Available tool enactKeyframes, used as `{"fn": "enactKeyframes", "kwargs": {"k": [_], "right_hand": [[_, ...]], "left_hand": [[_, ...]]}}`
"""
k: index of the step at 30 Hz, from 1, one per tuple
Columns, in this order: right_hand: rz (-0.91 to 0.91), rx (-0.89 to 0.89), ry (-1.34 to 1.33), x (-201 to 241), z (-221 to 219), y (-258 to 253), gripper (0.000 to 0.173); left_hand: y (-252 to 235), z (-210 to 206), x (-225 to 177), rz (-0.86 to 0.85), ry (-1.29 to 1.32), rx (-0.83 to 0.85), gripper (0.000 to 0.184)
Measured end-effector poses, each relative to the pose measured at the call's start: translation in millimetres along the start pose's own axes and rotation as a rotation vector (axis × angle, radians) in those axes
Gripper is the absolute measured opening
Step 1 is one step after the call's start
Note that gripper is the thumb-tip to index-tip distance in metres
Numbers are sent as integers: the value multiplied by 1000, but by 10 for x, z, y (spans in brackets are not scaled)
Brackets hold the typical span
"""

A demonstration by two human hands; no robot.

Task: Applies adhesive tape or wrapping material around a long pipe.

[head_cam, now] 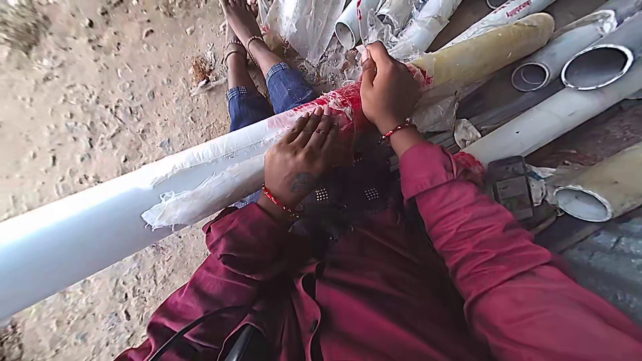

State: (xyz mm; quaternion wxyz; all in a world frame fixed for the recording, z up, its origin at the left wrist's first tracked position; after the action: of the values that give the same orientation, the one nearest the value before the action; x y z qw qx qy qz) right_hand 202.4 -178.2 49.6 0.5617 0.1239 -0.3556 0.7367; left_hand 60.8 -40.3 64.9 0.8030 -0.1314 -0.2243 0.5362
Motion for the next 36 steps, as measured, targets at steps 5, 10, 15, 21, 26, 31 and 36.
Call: {"fn": "enactKeyframes", "kwargs": {"k": [5, 10, 15, 21, 26, 31, 36], "right_hand": [[-81, 122, 33, 34, 14, -74, 32], [-139, 169, 50, 54, 23, -244, 35], [-187, 310, 140, 171, 5, -609, 36], [-271, 350, 143, 121, 45, -455, 34], [-272, 324, 113, 125, 34, -471, 33], [-279, 256, 81, 26, 80, -408, 33], [-246, 87, 22, -6, 89, -256, 33]], "left_hand": [[210, 90, -51, -70, 156, 4, 26], [621, 14, -510, -211, 411, -229, 31], [526, 510, 72, -92, 321, -232, 20], [-127, 577, 691, 229, 161, 193, 89], [-233, 339, 586, 317, 267, 363, 42], [72, 323, 312, 97, 149, 62, 34], [340, 297, 93, 47, 114, -21, 30]]}}
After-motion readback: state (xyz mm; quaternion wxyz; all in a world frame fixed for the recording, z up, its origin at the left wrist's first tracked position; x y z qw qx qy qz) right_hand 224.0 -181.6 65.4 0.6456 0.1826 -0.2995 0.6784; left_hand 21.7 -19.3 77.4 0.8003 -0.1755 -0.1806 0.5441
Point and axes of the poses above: each hand's wrist, its own y-axis away from the middle knuckle, its own z-axis out of the back of the hand, x = y × z, the point moved 1 cm from there along -y, towards the middle knuckle, and after that the axes turned 4 degrees about -y, right-handed, at the moved point
